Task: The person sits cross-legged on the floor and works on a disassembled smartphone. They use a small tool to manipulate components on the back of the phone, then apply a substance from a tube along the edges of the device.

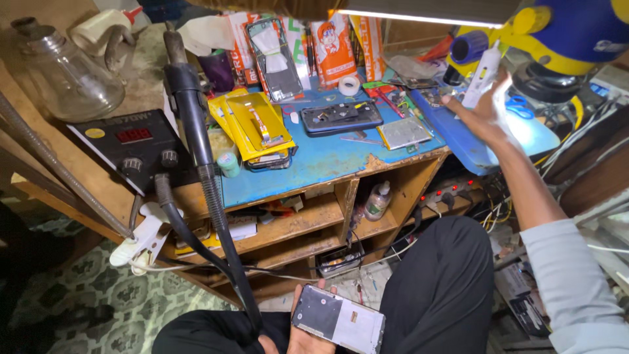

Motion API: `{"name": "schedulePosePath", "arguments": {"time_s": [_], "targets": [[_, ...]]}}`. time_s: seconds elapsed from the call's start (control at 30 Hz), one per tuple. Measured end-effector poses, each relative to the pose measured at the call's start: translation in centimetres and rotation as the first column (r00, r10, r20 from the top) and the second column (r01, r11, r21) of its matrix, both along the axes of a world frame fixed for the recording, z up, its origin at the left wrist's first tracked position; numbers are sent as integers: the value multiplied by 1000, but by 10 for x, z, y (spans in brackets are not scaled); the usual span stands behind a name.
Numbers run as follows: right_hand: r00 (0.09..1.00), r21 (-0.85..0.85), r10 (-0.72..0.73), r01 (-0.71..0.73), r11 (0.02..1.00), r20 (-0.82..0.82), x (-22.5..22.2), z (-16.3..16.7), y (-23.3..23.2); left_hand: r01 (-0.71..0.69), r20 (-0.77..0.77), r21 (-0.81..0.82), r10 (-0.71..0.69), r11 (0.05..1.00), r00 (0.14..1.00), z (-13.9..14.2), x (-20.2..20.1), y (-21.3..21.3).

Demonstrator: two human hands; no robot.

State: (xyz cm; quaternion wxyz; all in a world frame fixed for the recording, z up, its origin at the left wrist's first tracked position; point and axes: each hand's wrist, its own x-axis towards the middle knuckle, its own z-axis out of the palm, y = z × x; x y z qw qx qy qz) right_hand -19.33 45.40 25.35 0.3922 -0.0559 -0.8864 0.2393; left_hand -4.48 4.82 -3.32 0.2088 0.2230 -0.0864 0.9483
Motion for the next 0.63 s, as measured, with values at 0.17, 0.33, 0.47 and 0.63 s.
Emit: {"name": "schedulePosePath", "arguments": {"time_s": [0.17,0.33,0.47,0.63], "targets": [[998,-93,-49,52,994,31,34,-36,-10,9,68,44,-12,999,998,17,7,-3],[999,-87,7,-10,996,-33,132,-96,-92,-53,108,-106,65,993,992,57,14,-11],[767,-894,639,-320,315,-50,153,-139,-159,-110,173,-266,160,958,972,89,7,-14],[564,-956,785,-32,-290,-257,159,-185,-190,-189,129,-397,259,898,957,124,-15,-13]]}}
